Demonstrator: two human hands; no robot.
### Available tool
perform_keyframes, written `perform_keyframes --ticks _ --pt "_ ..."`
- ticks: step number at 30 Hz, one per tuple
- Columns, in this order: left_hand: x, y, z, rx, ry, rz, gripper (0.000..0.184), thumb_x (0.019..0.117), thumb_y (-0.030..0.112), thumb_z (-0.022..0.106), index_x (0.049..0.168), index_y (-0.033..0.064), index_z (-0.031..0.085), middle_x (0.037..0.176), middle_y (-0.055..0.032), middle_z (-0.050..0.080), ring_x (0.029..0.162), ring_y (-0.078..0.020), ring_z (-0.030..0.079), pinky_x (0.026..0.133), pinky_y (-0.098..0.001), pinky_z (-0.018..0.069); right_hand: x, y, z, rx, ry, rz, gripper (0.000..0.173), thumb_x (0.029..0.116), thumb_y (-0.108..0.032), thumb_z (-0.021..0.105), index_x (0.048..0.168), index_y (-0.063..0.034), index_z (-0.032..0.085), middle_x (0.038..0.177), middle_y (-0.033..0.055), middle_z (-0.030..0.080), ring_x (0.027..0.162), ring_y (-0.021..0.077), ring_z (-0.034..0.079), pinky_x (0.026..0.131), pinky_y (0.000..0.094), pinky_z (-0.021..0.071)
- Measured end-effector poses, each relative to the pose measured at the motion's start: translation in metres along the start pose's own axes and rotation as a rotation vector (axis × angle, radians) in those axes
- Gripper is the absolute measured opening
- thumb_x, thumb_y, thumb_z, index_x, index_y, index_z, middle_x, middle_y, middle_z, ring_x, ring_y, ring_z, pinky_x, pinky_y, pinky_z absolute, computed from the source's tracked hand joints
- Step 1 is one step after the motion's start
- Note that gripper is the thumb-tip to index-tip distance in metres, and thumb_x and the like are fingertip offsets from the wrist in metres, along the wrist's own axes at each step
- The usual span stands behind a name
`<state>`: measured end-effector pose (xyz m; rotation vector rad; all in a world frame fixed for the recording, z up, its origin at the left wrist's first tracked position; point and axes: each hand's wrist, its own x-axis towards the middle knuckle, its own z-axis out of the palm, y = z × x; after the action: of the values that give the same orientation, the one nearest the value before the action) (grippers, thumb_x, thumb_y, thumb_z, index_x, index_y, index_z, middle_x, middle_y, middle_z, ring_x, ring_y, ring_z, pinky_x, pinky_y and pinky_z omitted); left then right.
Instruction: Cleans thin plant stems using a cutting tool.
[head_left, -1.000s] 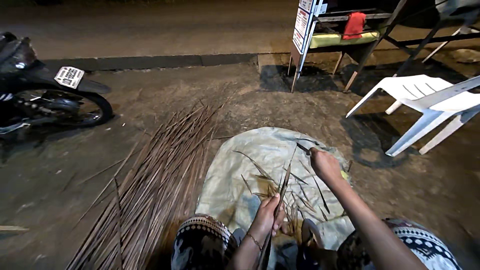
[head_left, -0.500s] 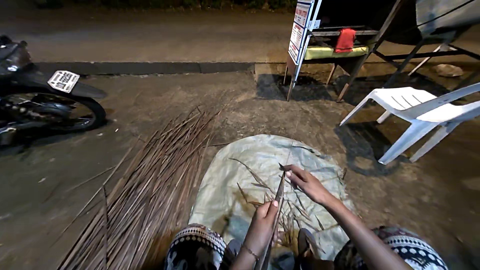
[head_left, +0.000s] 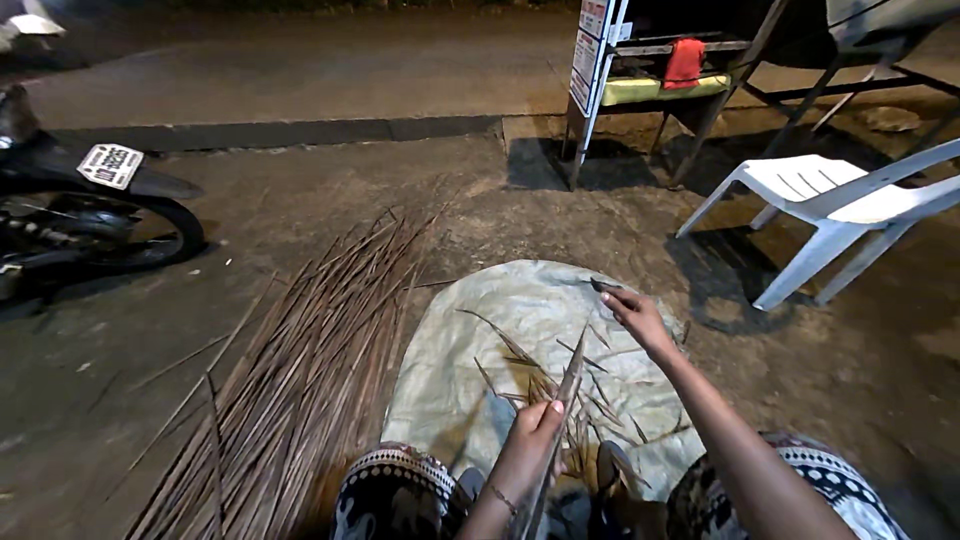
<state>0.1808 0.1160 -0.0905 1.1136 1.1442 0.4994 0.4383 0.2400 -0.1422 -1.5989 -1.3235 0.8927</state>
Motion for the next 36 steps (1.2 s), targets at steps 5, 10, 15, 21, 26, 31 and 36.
perform_keyframes --ticks 5,10,15,21,26,31,36 --pt "-0.010 -0.001 -0.001 -0.048 -0.031 -0.020 0.034 0.1127 0.023 0.034 0.099 0.0035 0.058 0.059 0.0042 0.051 0.046 -0.0039 0.052 0.047 -0.0184 0.0480 0.004 0.002 -0.014 0.178 0.209 0.117 0.033 0.1092 -0.024 0.050 0.126 0.0002 0.065 0.079 0.0000 0.056 0.056 0.0030 0.040 0.053 0.0224 0.0357" --pt "-0.003 0.006 -0.010 -0.162 0.115 -0.027 0.040 0.1143 0.026 0.028 0.091 0.0047 0.054 0.055 0.0034 0.051 0.045 -0.0049 0.053 0.044 -0.0182 0.0471 -0.048 -0.044 0.020 0.068 -0.223 -0.125 0.032 0.1004 -0.015 0.051 0.124 0.0033 0.062 0.075 -0.0018 0.054 0.058 0.0029 0.045 0.056 0.0230 0.0414" --pt "0.001 0.014 -0.017 -0.242 0.172 -0.001 0.032 0.1131 0.016 0.028 0.100 0.0028 0.054 0.056 0.0041 0.049 0.044 -0.0032 0.051 0.043 -0.0167 0.0452 -0.111 -0.077 0.060 -0.311 -0.555 -0.251 0.028 0.0964 -0.007 0.053 0.119 0.0047 0.065 0.091 0.0221 0.067 0.080 0.0354 0.066 0.075 0.0533 0.0524" --pt "0.001 0.013 -0.013 -0.295 0.162 0.007 0.031 0.1120 0.011 0.030 0.090 0.0061 0.052 0.053 0.0056 0.046 0.041 -0.0009 0.046 0.040 -0.0140 0.0408 -0.110 -0.083 0.062 -0.584 -0.610 -0.232 0.027 0.1017 -0.009 0.052 0.125 0.0025 0.061 0.110 0.0252 0.069 0.098 0.0444 0.069 0.083 0.0607 0.0527" --pt "0.010 0.006 -0.011 -0.280 0.092 0.040 0.039 0.1136 0.018 0.025 0.085 0.0084 0.050 0.052 0.0071 0.043 0.040 -0.0008 0.044 0.043 -0.0143 0.0426 -0.097 -0.071 0.060 -0.736 -0.456 -0.207 0.029 0.1048 -0.009 0.049 0.129 0.0008 0.061 0.114 0.0242 0.069 0.093 0.0447 0.071 0.079 0.0594 0.0550" --pt "0.008 0.001 -0.006 -0.282 0.027 -0.008 0.044 0.1140 0.023 0.023 0.082 0.0100 0.049 0.052 0.0063 0.043 0.041 -0.0036 0.045 0.047 -0.0181 0.0475 -0.072 -0.055 0.051 -0.805 -0.306 -0.199 0.025 0.1043 -0.008 0.047 0.123 0.0009 0.062 0.108 0.0245 0.070 0.088 0.0453 0.071 0.073 0.0598 0.0546" --pt "0.005 -0.003 0.001 -0.239 -0.024 -0.050 0.043 0.1140 0.023 0.023 0.083 0.0096 0.049 0.050 0.0066 0.043 0.039 -0.0019 0.044 0.042 -0.0156 0.0428 -0.041 -0.048 0.031 -0.819 -0.234 0.058 0.034 0.1079 -0.012 0.041 0.137 -0.0021 0.055 0.119 0.0273 0.067 0.103 0.0489 0.067 0.084 0.0643 0.0517"
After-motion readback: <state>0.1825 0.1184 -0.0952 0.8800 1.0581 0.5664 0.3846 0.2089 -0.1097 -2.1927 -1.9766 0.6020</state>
